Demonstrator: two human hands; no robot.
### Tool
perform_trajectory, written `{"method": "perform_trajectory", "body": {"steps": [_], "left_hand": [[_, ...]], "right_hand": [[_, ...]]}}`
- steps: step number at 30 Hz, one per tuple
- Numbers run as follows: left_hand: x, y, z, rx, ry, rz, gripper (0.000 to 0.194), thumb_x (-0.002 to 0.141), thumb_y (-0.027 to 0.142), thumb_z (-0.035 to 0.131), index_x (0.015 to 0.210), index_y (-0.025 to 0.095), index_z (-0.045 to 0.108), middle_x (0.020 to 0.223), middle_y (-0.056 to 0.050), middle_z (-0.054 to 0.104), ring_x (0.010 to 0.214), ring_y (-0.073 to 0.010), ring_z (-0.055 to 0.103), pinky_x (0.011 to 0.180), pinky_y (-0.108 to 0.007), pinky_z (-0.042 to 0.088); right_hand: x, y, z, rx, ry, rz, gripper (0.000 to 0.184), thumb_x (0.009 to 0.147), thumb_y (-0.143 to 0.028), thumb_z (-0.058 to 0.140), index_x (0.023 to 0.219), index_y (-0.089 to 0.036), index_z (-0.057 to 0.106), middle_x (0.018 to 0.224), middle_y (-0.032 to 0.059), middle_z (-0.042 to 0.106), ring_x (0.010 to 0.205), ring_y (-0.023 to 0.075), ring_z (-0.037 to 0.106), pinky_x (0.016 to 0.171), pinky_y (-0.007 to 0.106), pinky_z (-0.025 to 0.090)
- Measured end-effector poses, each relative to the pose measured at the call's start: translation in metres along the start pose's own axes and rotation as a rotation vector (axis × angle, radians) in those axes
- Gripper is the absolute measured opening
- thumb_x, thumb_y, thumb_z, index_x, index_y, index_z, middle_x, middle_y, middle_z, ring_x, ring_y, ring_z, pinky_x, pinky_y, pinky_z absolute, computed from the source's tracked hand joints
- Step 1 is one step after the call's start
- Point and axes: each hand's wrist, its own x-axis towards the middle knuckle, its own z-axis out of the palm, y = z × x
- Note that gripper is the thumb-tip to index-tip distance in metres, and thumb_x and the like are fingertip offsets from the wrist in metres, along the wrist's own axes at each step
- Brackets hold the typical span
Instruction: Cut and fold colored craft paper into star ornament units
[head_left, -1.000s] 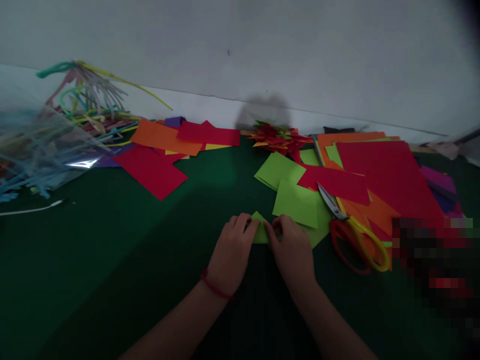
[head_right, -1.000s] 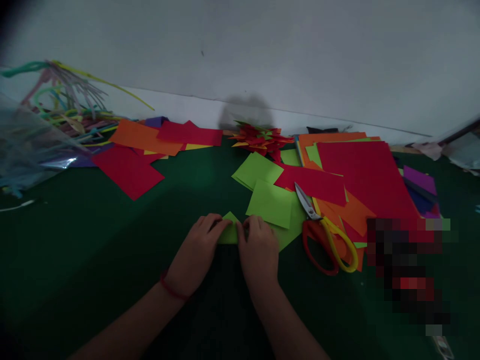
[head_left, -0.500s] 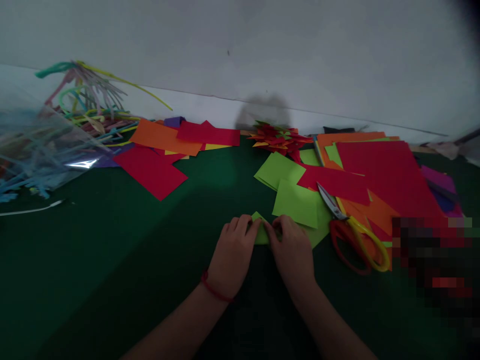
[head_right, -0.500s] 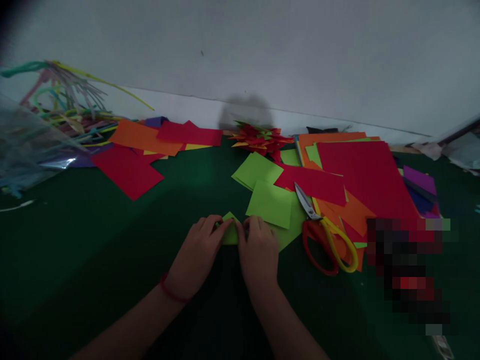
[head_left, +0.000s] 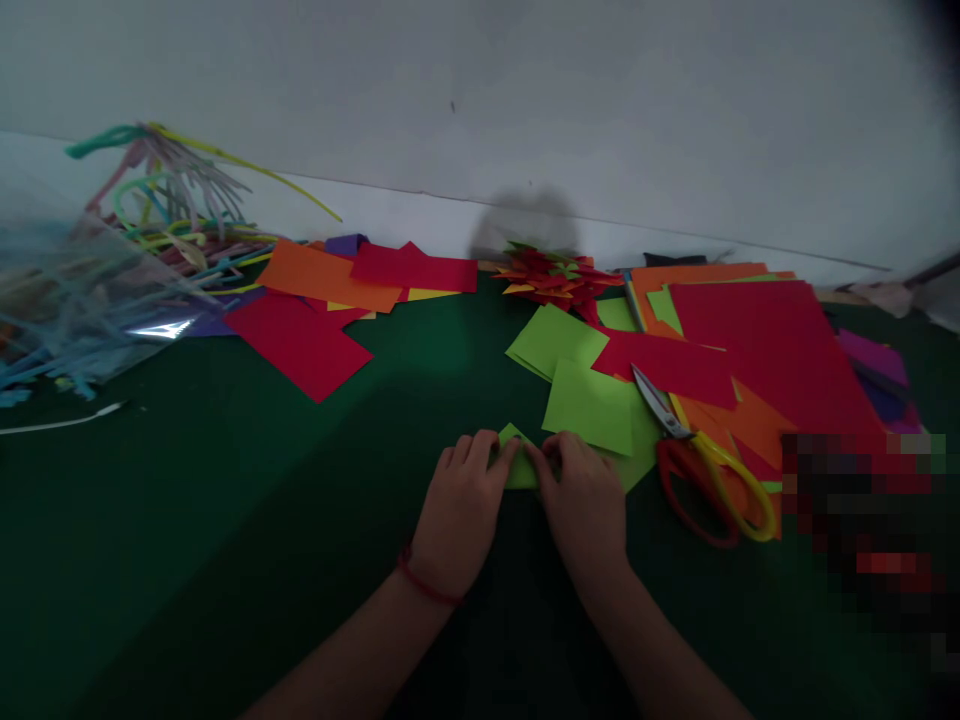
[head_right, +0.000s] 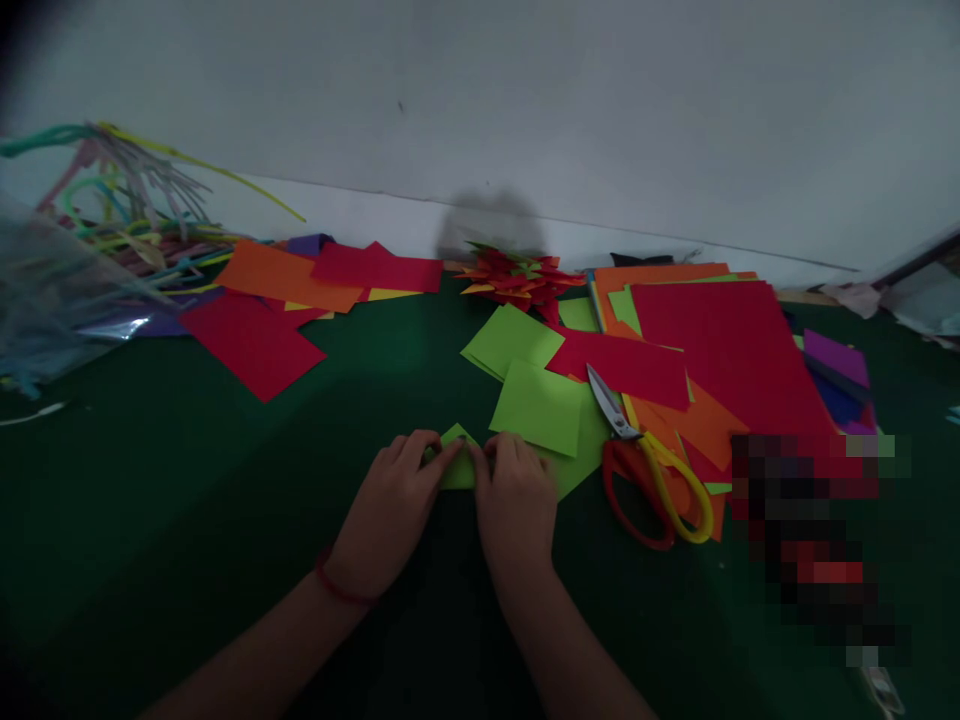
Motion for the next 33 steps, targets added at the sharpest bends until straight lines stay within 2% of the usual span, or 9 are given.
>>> {"method": "perform_trajectory", "body": {"steps": [9,13,17,20,28,33], "left_hand": [[0.002,-0.001,-0.002,0.028,-0.016,0.005,0.037,0.088,0.013,0.036,0.123,0.02,0.043,0.107,-0.007,0.048,0.09,-0.0201,0.046,0.073,-0.035,0.041],[0.003,0.0,-0.004,0.026,-0.014,0.009,0.035,0.089,0.017,0.034,0.123,0.021,0.043,0.107,-0.007,0.048,0.09,-0.0207,0.047,0.072,-0.036,0.041],[0.003,0.001,-0.009,0.0,-0.026,0.018,0.035,0.088,0.026,0.037,0.121,0.021,0.044,0.108,-0.007,0.048,0.092,-0.0226,0.046,0.074,-0.038,0.04],[0.002,0.002,-0.011,-0.015,-0.034,0.016,0.038,0.085,0.026,0.042,0.122,0.02,0.044,0.108,-0.008,0.048,0.094,-0.0237,0.045,0.076,-0.039,0.039],[0.0,0.0,-0.013,-0.002,-0.066,0.046,0.044,0.082,0.014,0.041,0.126,0.018,0.039,0.114,-0.009,0.047,0.097,-0.0234,0.046,0.079,-0.039,0.041],[-0.002,-0.007,-0.016,0.025,-0.158,0.074,0.048,0.08,0.002,0.036,0.127,0.015,0.037,0.123,-0.01,0.044,0.103,-0.022,0.045,0.084,-0.038,0.042]], "right_hand": [[0.0,-0.002,0.001,-0.059,-0.032,0.001,0.023,0.088,-0.036,0.039,0.076,-0.018,0.047,0.073,0.0029,0.057,0.069,0.0177,0.053,0.068,0.032,0.033],[-0.003,-0.007,-0.003,-0.097,-0.054,-0.003,0.017,0.084,-0.035,0.045,0.086,-0.018,0.049,0.084,0.0056,0.056,0.076,0.0206,0.053,0.069,0.033,0.034],[-0.008,-0.012,-0.01,-0.139,-0.071,-0.021,0.021,0.081,-0.029,0.049,0.098,-0.018,0.05,0.094,0.0091,0.055,0.085,0.0243,0.052,0.07,0.035,0.036],[-0.011,-0.014,-0.015,-0.161,-0.106,-0.04,0.022,0.079,-0.023,0.048,0.101,-0.018,0.05,0.097,0.0103,0.054,0.087,0.0254,0.051,0.07,0.036,0.038],[-0.013,-0.007,-0.023,-0.168,-0.162,-0.045,0.027,0.073,-0.009,0.047,0.099,-0.018,0.048,0.095,0.0094,0.052,0.087,0.025,0.05,0.07,0.036,0.039],[-0.012,0.002,-0.027,-0.205,-0.17,-0.054,0.03,0.069,-0.004,0.048,0.096,-0.018,0.048,0.093,0.009,0.051,0.084,0.0254,0.049,0.068,0.037,0.039]]}}
